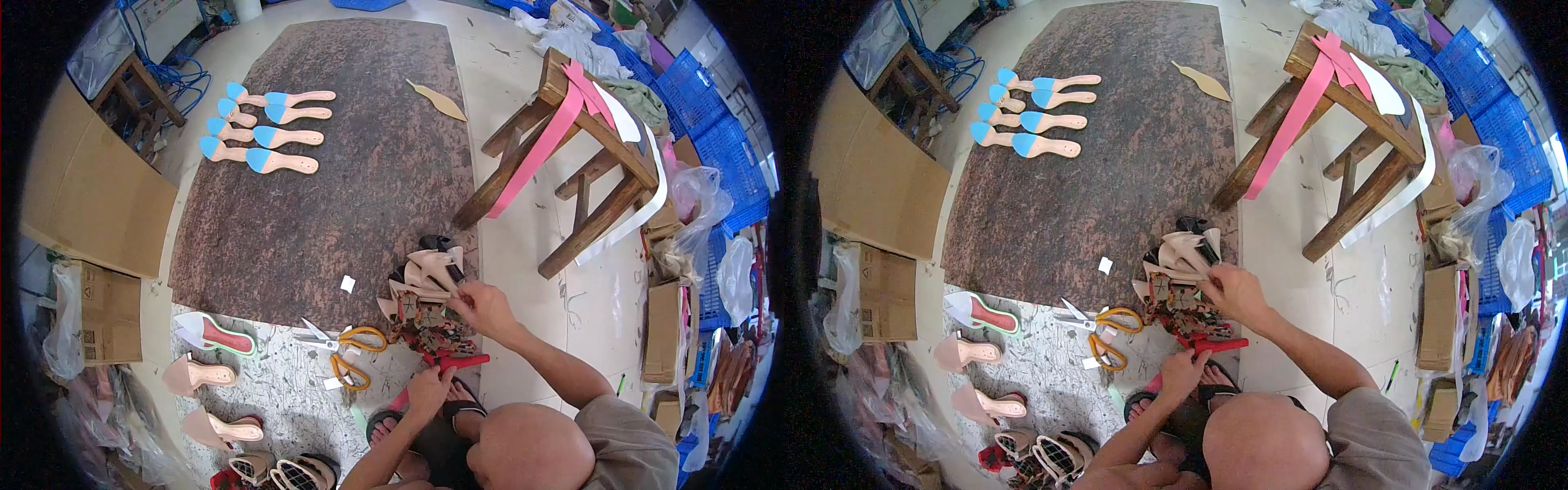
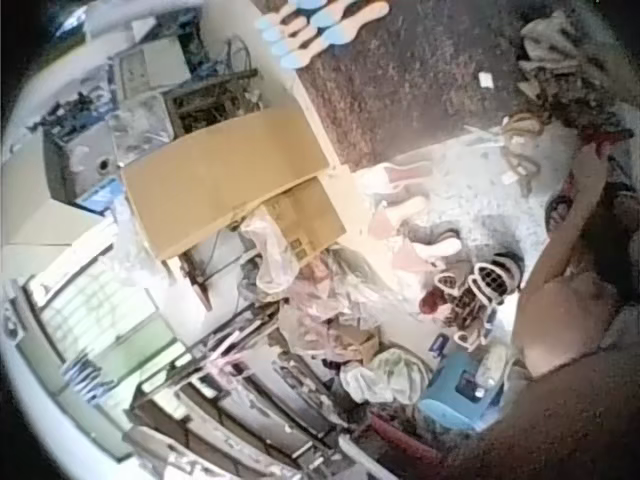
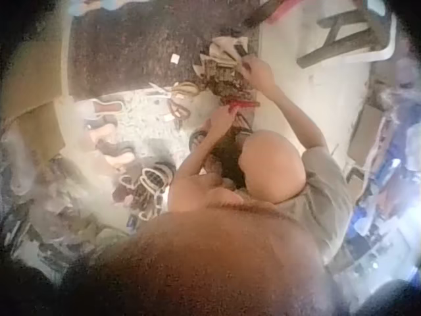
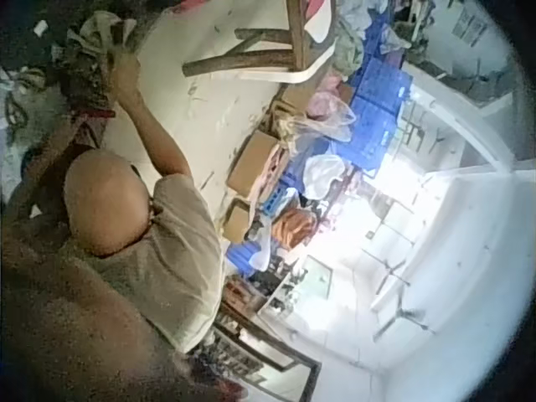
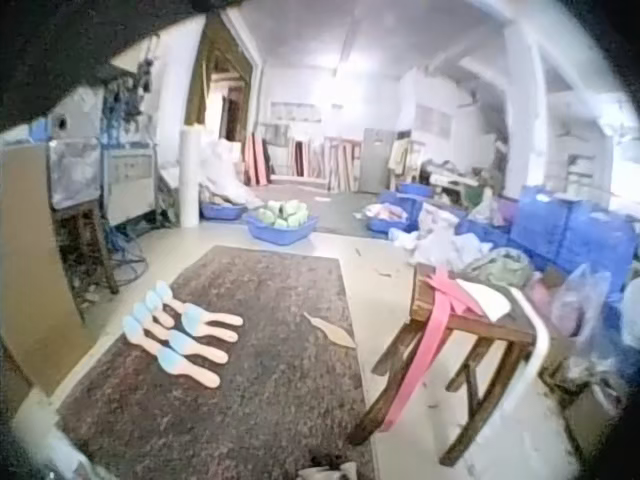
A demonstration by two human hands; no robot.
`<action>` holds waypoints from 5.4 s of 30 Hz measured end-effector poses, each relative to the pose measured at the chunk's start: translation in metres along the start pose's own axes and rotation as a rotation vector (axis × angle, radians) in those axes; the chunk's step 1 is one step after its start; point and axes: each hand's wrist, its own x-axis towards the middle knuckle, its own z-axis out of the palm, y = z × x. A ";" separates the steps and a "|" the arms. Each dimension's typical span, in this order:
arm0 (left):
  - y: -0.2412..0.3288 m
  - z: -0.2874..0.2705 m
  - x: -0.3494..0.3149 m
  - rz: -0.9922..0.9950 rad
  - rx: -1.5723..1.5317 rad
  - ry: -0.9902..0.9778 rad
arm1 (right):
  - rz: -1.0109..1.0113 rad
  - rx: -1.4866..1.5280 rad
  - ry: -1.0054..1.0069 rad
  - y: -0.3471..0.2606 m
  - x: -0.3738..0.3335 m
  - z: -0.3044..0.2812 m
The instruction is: The person is assembling shoe components on the floor. They use scissors to cut a white strap and attach it to a shoe sole, then place the finished sole on a mat. The person handles multiple shoe soles and straps, working on them one at a time.
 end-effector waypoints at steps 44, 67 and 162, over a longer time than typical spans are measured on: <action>0.008 0.011 0.021 -0.557 -1.342 0.151 | 0.530 1.005 -0.332 0.090 0.073 0.044; 0.037 -0.037 0.037 -0.516 -1.965 0.293 | 0.450 1.196 -0.304 0.094 0.043 0.069; -0.137 -0.083 -0.160 -0.067 -1.846 0.806 | 0.309 1.340 -0.926 -0.143 -0.068 0.212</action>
